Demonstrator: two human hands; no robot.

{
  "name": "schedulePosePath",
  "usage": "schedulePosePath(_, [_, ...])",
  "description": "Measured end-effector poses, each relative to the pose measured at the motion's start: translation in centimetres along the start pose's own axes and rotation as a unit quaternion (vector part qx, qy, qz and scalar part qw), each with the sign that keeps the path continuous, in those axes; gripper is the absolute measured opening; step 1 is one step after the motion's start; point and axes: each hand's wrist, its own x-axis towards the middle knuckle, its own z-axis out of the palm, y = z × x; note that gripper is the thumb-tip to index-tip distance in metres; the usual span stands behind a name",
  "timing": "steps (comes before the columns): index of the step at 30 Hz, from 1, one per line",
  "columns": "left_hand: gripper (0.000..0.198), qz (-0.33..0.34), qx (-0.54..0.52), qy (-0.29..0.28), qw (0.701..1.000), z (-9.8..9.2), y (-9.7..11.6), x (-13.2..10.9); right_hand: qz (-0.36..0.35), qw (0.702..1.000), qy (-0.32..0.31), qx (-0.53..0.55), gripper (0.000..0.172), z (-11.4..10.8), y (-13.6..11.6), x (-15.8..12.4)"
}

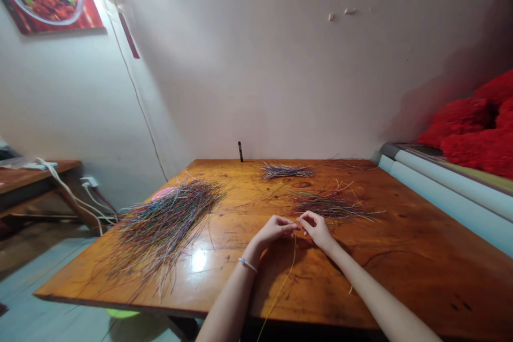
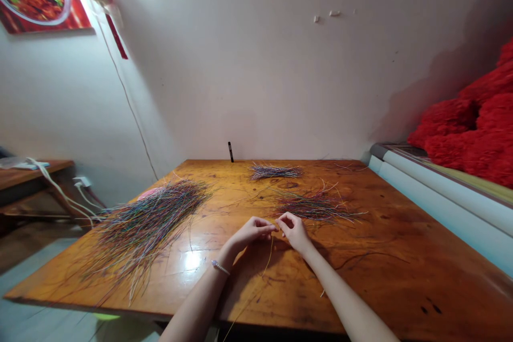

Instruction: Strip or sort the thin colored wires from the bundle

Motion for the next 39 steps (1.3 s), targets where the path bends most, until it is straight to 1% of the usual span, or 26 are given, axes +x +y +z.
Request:
schedulePosePath(3, [0.05, -0.002, -0.009, 0.005, 1.0, 0.0, -0.2, 0.2, 0.004, 1.0, -0.001, 0.007, 0.034, 0.0, 0.0, 0.0])
schedulePosePath(7, [0.052, 0.017, -0.033, 0.03, 0.999, 0.1, -0.7, 0.6, 0.01, 1.0, 0.001, 0.012, 0.033, 0.1, 0.1, 0.0])
schedulePosePath(12, [0.046, 0.058, -0.005, 0.049, 0.997, 0.1, -1.3, 1.2, 0.007, 1.0, -0.003, 0.017, 0.033, 0.1, 0.0, -0.1])
schedulePosePath(15, [0.045, 0.074, 0.003, 0.057, 0.996, 0.2, -1.2, 1.2, 0.002, 1.0, -0.004, 0.019, 0.033, 0.1, 0.0, -0.1])
schedulePosePath(20, [0.042, 0.1, -0.012, 0.047, 0.994, 0.5, -0.9, 0.9, -0.008, 1.0, 0.001, 0.019, 0.032, 0.0, 0.1, -0.1])
schedulePosePath(22, [0.041, 0.106, -0.009, 0.055, 0.993, 0.6, -0.9, 0.9, -0.011, 1.0, 0.004, 0.019, 0.032, 0.0, 0.1, -0.1])
schedulePosePath(26, [0.042, 0.095, -0.002, 0.07, 0.993, 0.6, -1.0, 1.1, -0.015, 1.0, 0.008, 0.018, 0.032, 0.0, 0.2, 0.0])
schedulePosePath(30, [0.043, 0.066, -0.028, 0.058, 0.996, 0.6, -1.0, 1.1, -0.019, 1.0, 0.006, 0.014, 0.031, 0.1, 0.1, -0.1])
schedulePosePath(34, [0.039, 0.047, -0.052, 0.064, 0.995, 0.4, -0.9, 1.1, -0.027, 1.0, -0.002, 0.008, 0.028, 0.0, -0.2, -0.2])
schedulePosePath(39, [0.034, 0.045, -0.069, 0.063, 0.995, 0.2, -1.0, 1.2, -0.042, 0.999, 0.0, -0.011, 0.024, -0.1, -0.6, -0.3])
